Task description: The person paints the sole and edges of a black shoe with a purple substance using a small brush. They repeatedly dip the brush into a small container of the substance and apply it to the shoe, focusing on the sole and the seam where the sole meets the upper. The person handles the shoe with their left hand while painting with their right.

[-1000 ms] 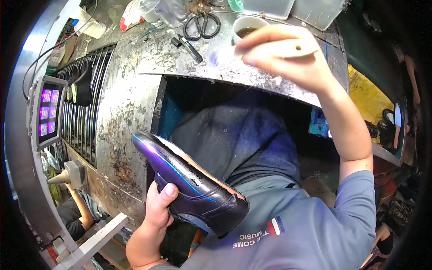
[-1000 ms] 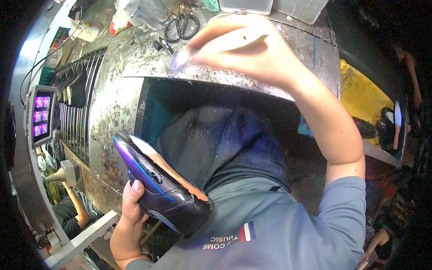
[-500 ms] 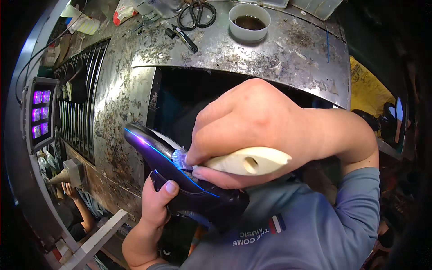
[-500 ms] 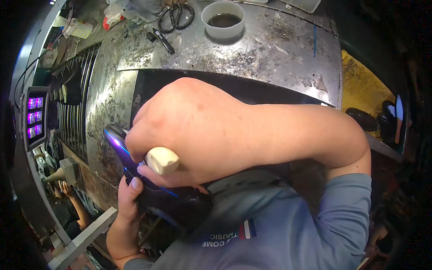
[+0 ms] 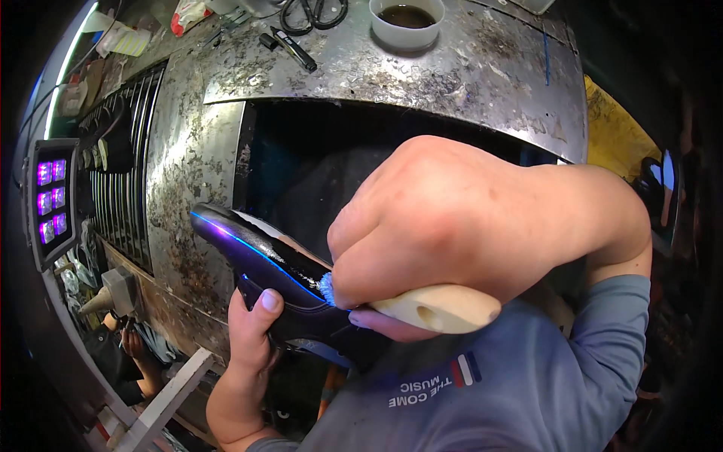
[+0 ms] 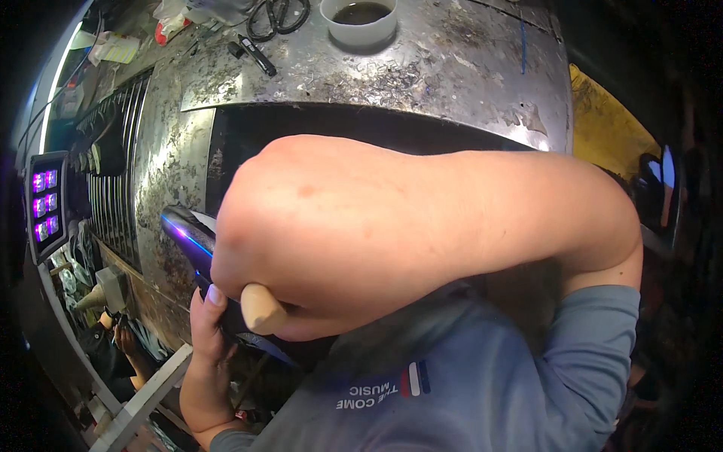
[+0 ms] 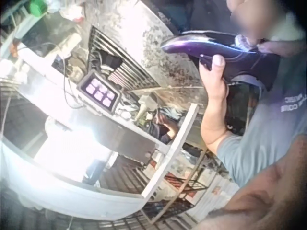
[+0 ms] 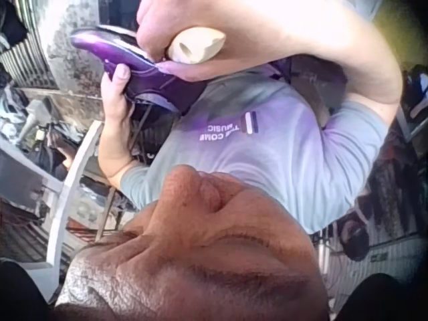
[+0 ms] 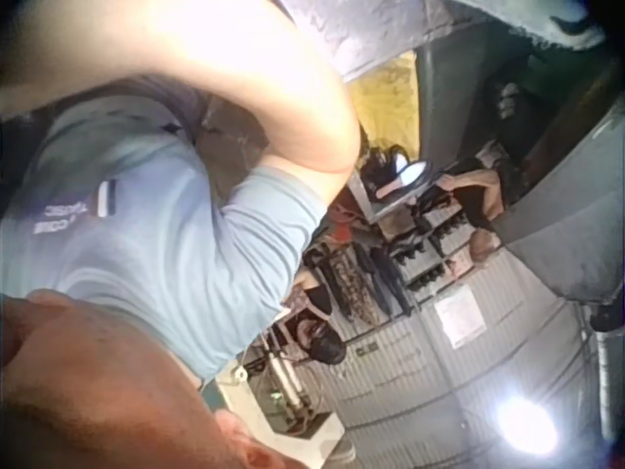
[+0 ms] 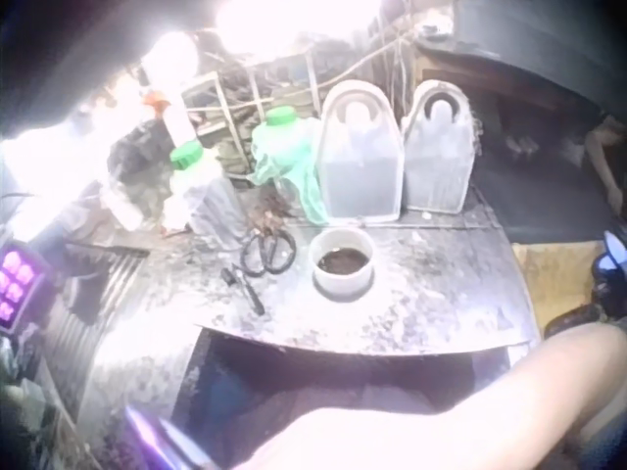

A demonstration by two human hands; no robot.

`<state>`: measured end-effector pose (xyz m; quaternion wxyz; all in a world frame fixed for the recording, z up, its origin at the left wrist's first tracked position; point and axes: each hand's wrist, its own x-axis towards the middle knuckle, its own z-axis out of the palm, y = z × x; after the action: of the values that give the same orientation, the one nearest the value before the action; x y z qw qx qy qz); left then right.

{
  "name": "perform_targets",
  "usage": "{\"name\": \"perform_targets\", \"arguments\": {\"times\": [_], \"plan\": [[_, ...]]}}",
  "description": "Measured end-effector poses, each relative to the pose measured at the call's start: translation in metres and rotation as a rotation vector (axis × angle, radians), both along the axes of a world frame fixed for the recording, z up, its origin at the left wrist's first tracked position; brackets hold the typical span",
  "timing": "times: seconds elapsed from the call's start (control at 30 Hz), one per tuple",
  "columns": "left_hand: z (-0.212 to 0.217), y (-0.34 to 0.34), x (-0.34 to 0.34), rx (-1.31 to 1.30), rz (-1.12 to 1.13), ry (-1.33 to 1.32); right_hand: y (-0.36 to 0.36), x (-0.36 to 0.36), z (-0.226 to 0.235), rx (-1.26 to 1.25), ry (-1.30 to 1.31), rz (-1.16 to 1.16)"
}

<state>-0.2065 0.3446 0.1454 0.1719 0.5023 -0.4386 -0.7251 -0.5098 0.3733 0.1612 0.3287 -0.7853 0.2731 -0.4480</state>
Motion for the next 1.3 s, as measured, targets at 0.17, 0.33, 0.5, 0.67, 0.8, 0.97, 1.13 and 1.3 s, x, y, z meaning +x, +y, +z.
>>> {"name": "perform_targets", "arguments": {"times": [0.17, 0.33, 0.5, 0.67, 0.8, 0.97, 1.13, 1.3], "plan": [[-0.008, -0.002, 0.002, 0.027, 0.004, 0.033, 0.004, -0.003, 0.001, 0.025, -0.011, 0.022], [-0.018, -0.001, 0.010, 0.057, 0.012, 0.047, 0.006, -0.009, 0.006, 0.035, 0.031, 0.039], [-0.035, 0.005, 0.020, 0.120, 0.102, 0.122, 0.009, -0.011, 0.005, 0.074, -0.049, 0.037], [-0.060, 0.011, 0.020, 0.172, 0.177, 0.332, 0.007, -0.022, 0.021, -0.130, 0.190, 0.002], [-0.067, 0.016, 0.004, 0.233, 0.231, 0.450, -0.007, -0.030, 0.042, 0.038, 0.074, 0.133], [-0.073, 0.020, -0.012, 0.234, 0.299, 0.516, 0.007, -0.027, 0.032, 0.102, 0.027, 0.069], [-0.078, 0.025, -0.011, 0.376, 0.335, 0.576, 0.009, -0.020, 0.032, 0.016, 0.051, -0.035], [-0.085, 0.032, -0.015, 0.469, 0.366, 0.611, 0.009, -0.018, 0.029, -0.036, 0.081, -0.059]]}}
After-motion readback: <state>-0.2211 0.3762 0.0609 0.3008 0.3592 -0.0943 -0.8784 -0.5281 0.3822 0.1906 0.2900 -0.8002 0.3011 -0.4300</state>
